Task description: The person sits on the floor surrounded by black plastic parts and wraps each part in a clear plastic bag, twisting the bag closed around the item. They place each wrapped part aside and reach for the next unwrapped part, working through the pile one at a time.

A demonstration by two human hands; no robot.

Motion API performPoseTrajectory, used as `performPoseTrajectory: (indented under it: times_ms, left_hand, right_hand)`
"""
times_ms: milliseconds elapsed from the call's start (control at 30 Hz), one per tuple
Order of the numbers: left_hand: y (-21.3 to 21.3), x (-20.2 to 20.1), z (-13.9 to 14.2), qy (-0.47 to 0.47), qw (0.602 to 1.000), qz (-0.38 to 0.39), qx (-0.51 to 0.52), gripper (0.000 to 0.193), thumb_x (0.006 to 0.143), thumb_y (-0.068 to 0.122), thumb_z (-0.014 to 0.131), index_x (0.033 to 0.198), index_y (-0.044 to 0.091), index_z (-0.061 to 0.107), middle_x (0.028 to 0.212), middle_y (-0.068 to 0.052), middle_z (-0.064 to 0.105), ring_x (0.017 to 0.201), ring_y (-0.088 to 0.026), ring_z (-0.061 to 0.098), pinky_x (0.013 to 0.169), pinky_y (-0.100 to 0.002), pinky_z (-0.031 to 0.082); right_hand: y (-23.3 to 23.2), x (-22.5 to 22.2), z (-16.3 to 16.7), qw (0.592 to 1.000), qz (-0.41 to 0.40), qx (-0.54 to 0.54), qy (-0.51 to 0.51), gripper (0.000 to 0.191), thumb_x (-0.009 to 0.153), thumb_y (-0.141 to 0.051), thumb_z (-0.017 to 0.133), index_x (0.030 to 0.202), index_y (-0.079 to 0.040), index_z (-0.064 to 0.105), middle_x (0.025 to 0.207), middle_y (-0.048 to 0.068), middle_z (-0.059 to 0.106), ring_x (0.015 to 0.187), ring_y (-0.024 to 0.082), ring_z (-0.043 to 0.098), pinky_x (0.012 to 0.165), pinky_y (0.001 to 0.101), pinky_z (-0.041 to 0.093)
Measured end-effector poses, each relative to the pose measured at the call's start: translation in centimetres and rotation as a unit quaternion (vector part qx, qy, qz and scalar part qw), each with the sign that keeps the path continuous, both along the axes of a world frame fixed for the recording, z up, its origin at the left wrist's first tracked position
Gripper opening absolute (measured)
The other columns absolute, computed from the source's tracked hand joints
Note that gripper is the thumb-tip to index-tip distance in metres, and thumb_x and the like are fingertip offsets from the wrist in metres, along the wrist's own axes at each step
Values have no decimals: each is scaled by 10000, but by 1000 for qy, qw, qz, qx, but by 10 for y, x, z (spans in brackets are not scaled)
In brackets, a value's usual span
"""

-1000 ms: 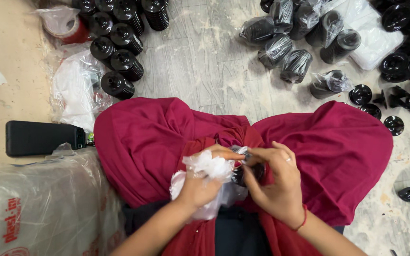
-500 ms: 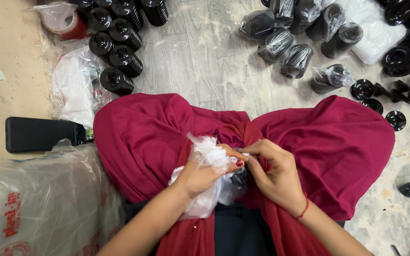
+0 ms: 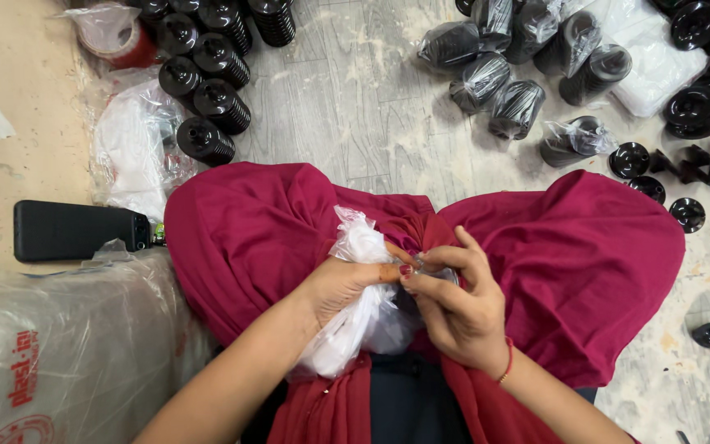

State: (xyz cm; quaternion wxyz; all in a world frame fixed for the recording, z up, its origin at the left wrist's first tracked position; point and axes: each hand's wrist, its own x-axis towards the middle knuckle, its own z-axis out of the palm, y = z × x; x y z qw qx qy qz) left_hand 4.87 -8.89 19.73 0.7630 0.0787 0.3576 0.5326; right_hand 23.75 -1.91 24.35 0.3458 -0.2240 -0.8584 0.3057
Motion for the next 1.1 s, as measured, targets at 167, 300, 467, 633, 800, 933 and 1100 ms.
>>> performPoseTrajectory:
  times_ms: [167, 300, 467, 633, 800, 933, 1100]
  left_hand:
    - [-3, 0, -3, -16, 1000, 7, -21, 144, 860, 19, 759, 998, 12, 716, 929, -89, 738, 856, -175, 705, 781, -310, 550]
    - [-3, -1, 0, 1, 999, -2, 37, 138, 839, 17, 786, 945, -23, 707, 905, -109, 737, 838, -179, 708, 783, -296, 555]
    - [-2, -1, 4, -11, 1000, -2, -24, 127, 801, 4, 788, 902, -4, 710, 856, -106, 737, 795, -178, 701, 743, -294, 547]
    - [-1, 0, -1, 5, 1000, -1, -16, 131, 808, -5, 790, 916, -1, 716, 854, -90, 729, 799, -165, 687, 741, -291, 535]
    - [-2, -2, -5, 32, 998, 14, 46, 138, 848, -8, 796, 955, 1, 710, 905, -68, 712, 858, -146, 666, 790, -280, 520]
    - [-4, -1, -5, 63, 998, 12, 17, 193, 817, 14, 783, 1000, 28, 724, 931, -60, 733, 885, -147, 694, 812, -283, 541]
    - [0, 9, 5, 155, 986, 45, 41, 230, 826, 23, 812, 1037, 15, 721, 963, -53, 735, 909, -142, 693, 824, -294, 560]
  right_hand:
    - [-2, -4, 5, 999, -7, -41, 4, 352, 729, -39, 820, 1062, -47, 706, 1162, 135, 646, 1060, 258, 676, 1133, 491, 426]
    - [-2, -1, 3, 983, -17, -181, 14, 262, 776, -15, 815, 1027, -25, 743, 1172, 126, 714, 1072, 231, 715, 949, 325, 541]
    - [7, 9, 0, 951, 11, -309, -16, 118, 828, 19, 762, 942, -8, 769, 1103, 112, 778, 984, 173, 730, 843, 282, 554]
    - [6, 5, 2, 960, 10, -278, -20, 80, 869, 44, 668, 933, 3, 692, 1053, 91, 783, 964, 157, 740, 930, 316, 522]
    - [0, -1, 2, 984, -39, -169, -38, 122, 891, 34, 670, 1002, -13, 688, 969, 59, 788, 928, 123, 755, 1109, 361, 471]
    - [4, 3, -3, 939, -49, -338, -40, 153, 884, -4, 690, 1033, -7, 722, 920, 62, 776, 852, 92, 704, 782, 253, 555]
    - [16, 13, -14, 940, -5, -338, -52, 138, 878, -31, 775, 1005, 24, 771, 909, 66, 775, 839, 100, 686, 762, 247, 538]
